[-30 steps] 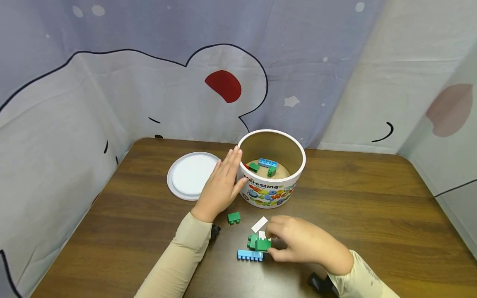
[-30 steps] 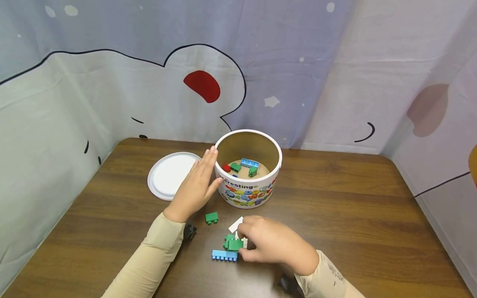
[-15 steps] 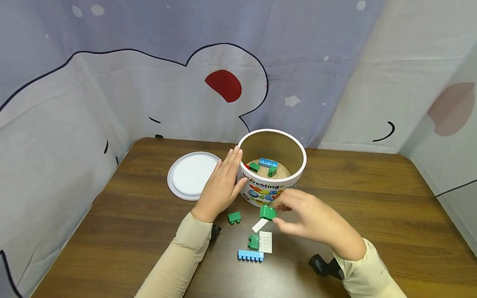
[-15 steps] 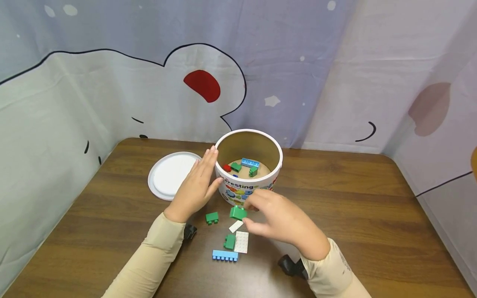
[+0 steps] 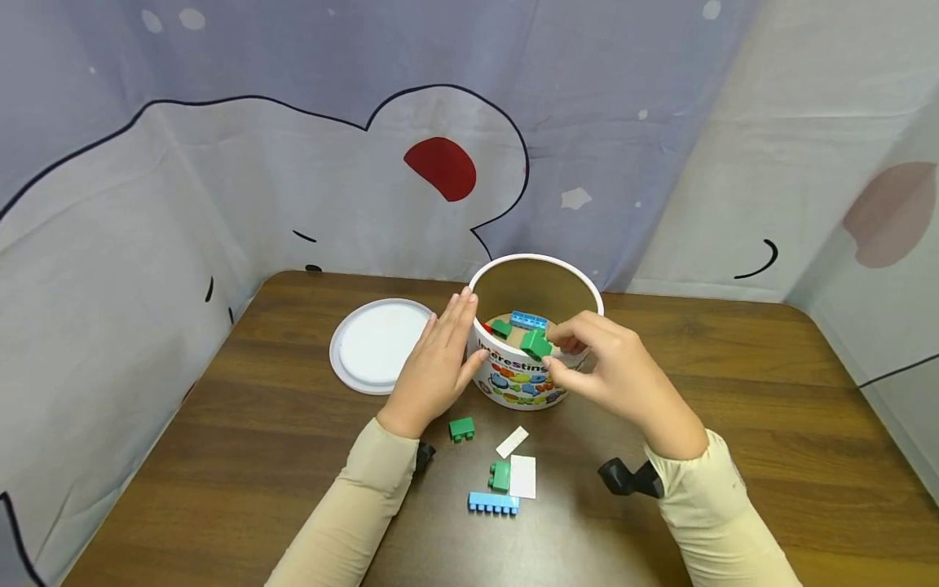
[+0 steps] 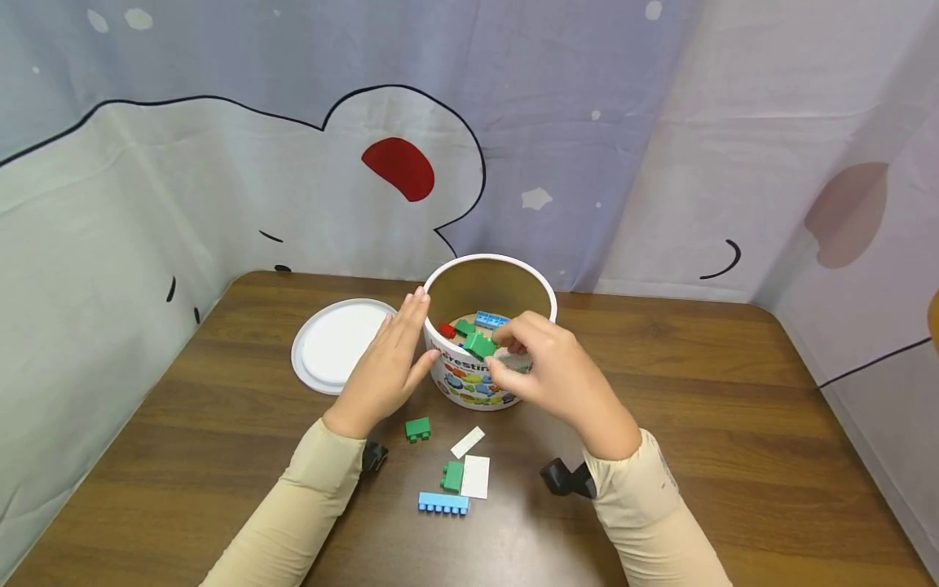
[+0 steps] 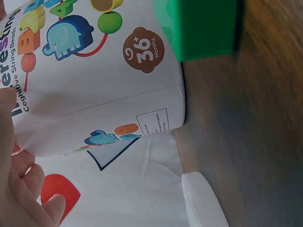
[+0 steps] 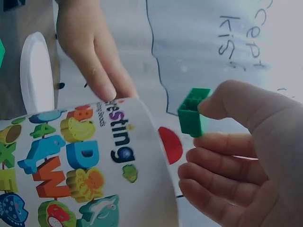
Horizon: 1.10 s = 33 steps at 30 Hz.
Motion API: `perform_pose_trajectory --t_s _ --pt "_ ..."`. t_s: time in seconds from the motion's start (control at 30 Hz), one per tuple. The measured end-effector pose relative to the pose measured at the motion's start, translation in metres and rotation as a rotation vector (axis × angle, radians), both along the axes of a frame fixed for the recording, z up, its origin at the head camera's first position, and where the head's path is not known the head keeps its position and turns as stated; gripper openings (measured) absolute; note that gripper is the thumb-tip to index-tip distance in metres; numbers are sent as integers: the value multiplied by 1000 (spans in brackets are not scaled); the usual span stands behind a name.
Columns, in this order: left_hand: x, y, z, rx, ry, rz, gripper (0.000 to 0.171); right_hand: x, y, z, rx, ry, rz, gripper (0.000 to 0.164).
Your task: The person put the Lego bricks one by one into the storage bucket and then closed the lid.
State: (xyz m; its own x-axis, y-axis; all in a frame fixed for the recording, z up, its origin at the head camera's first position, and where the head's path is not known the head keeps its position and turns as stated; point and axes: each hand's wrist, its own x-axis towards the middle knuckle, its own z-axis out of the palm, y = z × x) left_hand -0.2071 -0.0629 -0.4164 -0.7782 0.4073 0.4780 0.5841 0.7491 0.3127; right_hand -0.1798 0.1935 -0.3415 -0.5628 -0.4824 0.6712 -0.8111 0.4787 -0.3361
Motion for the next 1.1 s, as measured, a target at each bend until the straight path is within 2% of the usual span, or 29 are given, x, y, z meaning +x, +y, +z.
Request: perform_pose_trajectory --t_s 0.2,0.37,0.5,0.6,0.7,0.87,1.1 --pt "2 0 1 -4 2 1 76 -19 -4 3 7 -121 -85 13" --pt "2 0 0 -1 4 -1 76 -36 -9 6 80 -264 -142 13" --pt "3 1 0 -5 7 -2 76 -50 -15 7 164 -331 -201 15" --pt "3 2 0 -3 7 -3 76 -60 -18 5 224 -343 -241 15" --pt "3 2 -1 -2 6 -4 76 -64 -20 4 234 -353 -272 13" --pt "3 3 -3 -2 6 -6 77 -60 -18 0 139 -344 -315 12" --pt "3 1 -1 -1 20 -3 77 -42 -14 0 -26 -206 -295 7"
